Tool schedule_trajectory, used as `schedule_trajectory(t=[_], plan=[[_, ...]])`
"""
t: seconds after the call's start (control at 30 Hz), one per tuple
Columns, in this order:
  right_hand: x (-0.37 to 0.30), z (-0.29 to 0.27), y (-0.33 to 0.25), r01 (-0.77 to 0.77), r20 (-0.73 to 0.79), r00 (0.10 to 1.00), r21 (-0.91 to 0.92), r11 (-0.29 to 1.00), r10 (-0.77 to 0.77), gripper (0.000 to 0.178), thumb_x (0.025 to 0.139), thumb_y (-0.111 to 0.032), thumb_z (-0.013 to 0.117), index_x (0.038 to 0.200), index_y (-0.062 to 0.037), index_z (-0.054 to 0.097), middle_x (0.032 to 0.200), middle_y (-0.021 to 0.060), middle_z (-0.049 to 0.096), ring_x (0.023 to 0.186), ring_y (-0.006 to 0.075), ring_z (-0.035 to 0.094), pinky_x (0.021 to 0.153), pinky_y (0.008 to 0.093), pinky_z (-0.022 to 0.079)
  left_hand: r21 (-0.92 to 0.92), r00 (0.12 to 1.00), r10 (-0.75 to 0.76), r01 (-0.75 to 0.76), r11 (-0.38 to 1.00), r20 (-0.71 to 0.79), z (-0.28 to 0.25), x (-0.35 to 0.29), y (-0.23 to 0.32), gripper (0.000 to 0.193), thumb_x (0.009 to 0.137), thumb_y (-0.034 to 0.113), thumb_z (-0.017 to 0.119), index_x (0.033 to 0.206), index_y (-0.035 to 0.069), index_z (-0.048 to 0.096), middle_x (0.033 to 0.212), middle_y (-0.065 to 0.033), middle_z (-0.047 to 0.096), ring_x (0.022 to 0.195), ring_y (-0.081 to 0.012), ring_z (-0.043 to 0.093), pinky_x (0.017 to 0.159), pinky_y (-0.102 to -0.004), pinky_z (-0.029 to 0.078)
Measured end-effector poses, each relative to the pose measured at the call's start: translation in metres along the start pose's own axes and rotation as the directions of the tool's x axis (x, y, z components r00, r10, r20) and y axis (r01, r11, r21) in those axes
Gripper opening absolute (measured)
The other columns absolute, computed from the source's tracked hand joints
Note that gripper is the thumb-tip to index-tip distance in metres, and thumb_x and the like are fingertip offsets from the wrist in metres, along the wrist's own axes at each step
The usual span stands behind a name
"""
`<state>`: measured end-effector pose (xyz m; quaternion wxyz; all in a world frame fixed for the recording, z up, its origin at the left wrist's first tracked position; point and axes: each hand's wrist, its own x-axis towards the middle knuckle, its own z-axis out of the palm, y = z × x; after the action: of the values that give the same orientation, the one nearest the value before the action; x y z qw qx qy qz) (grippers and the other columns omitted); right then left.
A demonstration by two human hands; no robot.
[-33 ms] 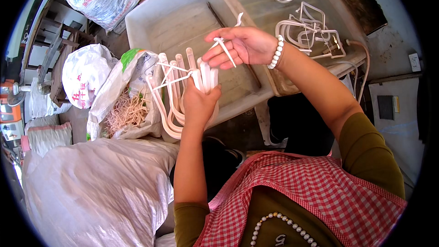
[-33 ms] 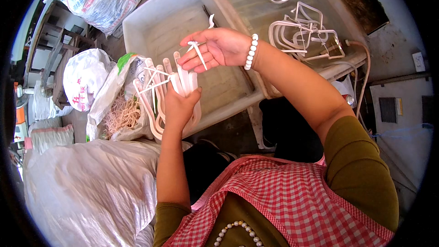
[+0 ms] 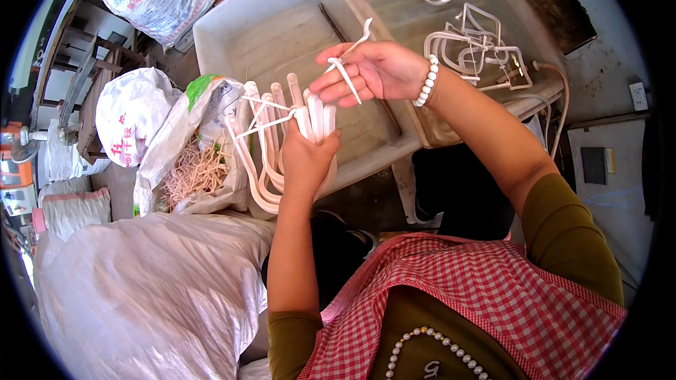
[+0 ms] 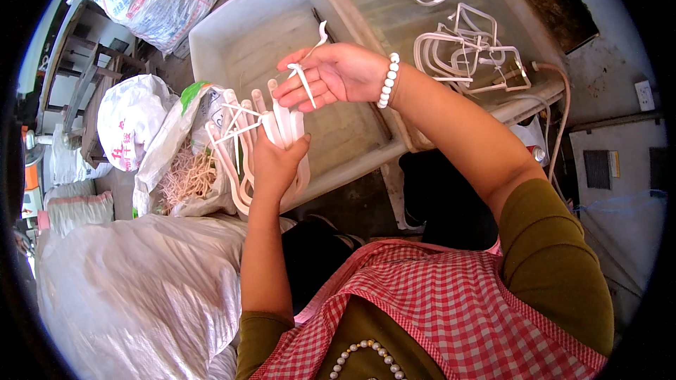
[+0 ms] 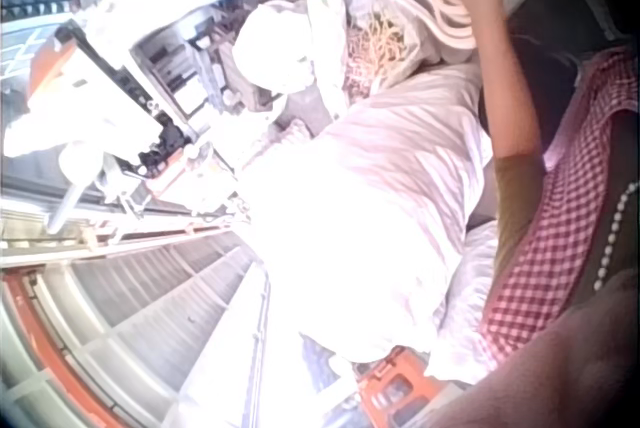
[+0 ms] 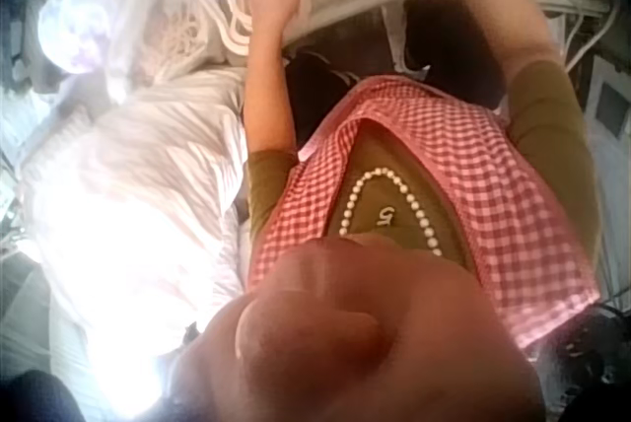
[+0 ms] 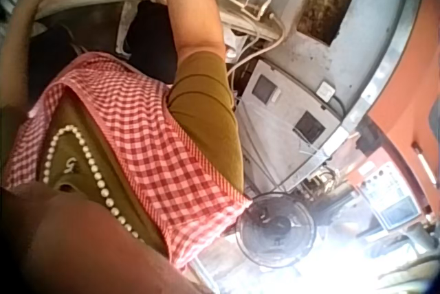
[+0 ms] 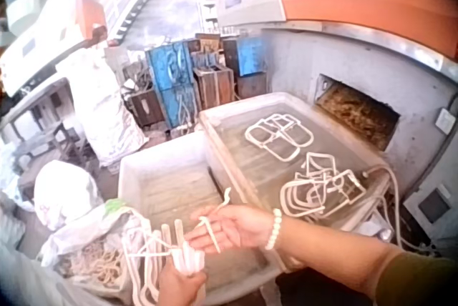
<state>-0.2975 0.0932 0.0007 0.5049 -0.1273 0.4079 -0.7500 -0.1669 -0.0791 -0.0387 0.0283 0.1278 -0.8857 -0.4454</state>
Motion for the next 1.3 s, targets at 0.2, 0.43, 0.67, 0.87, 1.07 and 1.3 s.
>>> schedule_trajectory(t=[0.2, 0.43, 0.67, 0.87, 1.07, 1.3], plan=[[-0.004, -0.004, -0.001, 0.067, 0.13, 0.991, -0.206, 0.976, -0.041, 0.043, 0.093, -0.011, 0.053, 0.133, -0.0053, 0.04, 0.13, 0.0211, 0.053, 0.106, 0.0234, 0.063, 0.09, 0.0335, 0.051, -0.216, 0.998, -0.01, 0.023, 0.976, 0.061, -0.001, -0.004, 0.001, 0.053, 0.072, 0.019, 0.075, 0.116, -0.001, 0.053, 0.098, -0.0125, 0.065, 0.088, -0.0212, 0.061, 0.079, -0.0329, 0.048], [-0.01, -0.002, -0.005, 0.084, 0.157, 0.986, -0.205, 0.975, -0.052, 0.046, 0.091, -0.014, 0.059, 0.133, -0.0062, 0.04, 0.125, 0.0163, 0.058, 0.104, 0.0209, 0.064, 0.086, 0.0299, 0.052, -0.256, 0.994, 0.008, 0.021, 0.966, 0.112, -0.003, -0.003, 0.004, 0.052, 0.073, 0.018, 0.074, 0.116, -0.002, 0.054, 0.098, -0.0096, 0.064, 0.086, -0.0177, 0.06, 0.078, -0.0306, 0.047], [-0.005, 0.014, -0.013, -0.062, -0.248, 0.957, -0.687, 0.724, -0.153, 0.024, 0.086, -0.023, 0.07, 0.099, -0.0056, 0.061, 0.064, 0.002, 0.062, 0.061, 0.009, 0.06, 0.055, 0.0216, 0.047, -0.141, 0.993, -0.04, 0.055, 0.989, 0.108, 0.002, -0.008, 0.002, 0.058, 0.071, 0.022, 0.075, 0.119, -0.001, 0.051, 0.099, -0.0154, 0.064, 0.089, -0.0253, 0.063, 0.079, -0.0355, 0.049], [0.018, -0.032, 0.012, -0.314, -0.491, 0.812, -0.822, 0.474, -0.314, 0.036, 0.085, -0.032, 0.06, 0.067, -0.0006, 0.062, 0.057, 0.0061, 0.059, 0.046, 0.0123, 0.053, 0.049, 0.0276, 0.044, 0.14, 0.989, 0.107, -0.121, 0.983, 0.103, 0.016, -0.018, -0.001, 0.057, 0.07, 0.022, 0.074, 0.118, 0.002, 0.051, 0.102, -0.0211, 0.062, 0.094, -0.037, 0.061, 0.081, -0.0424, 0.048], [0.027, -0.079, 0.036, -0.386, -0.565, 0.799, -0.746, 0.543, -0.207, 0.039, 0.085, -0.031, 0.051, 0.073, 0.0033, 0.065, 0.06, 0.0111, 0.063, 0.053, 0.0196, 0.061, 0.06, 0.0333, 0.05, 0.294, 0.962, 0.253, -0.272, 0.916, 0.103, 0.024, -0.015, -0.011, 0.046, 0.071, 0.02, 0.072, 0.108, 0.003, 0.052, 0.098, -0.0198, 0.06, 0.092, -0.0407, 0.057, 0.078, -0.0475, 0.046], [0.023, -0.039, 0.028, 0.228, -0.096, 0.818, -0.852, 0.472, -0.567, 0.036, 0.094, -0.032, 0.053, 0.115, -0.0059, 0.063, 0.122, 0.017, 0.059, 0.12, 0.0237, 0.051, 0.099, 0.0343, 0.04, -0.001, 1.0, -0.009, 0.009, 1.0, -0.012, 0.009, -0.001, -0.017, 0.059, 0.072, 0.021, 0.074, 0.12, -0.002, 0.049, 0.093, -0.0175, 0.064, 0.082, -0.0299, 0.063, 0.075, -0.0371, 0.05]])
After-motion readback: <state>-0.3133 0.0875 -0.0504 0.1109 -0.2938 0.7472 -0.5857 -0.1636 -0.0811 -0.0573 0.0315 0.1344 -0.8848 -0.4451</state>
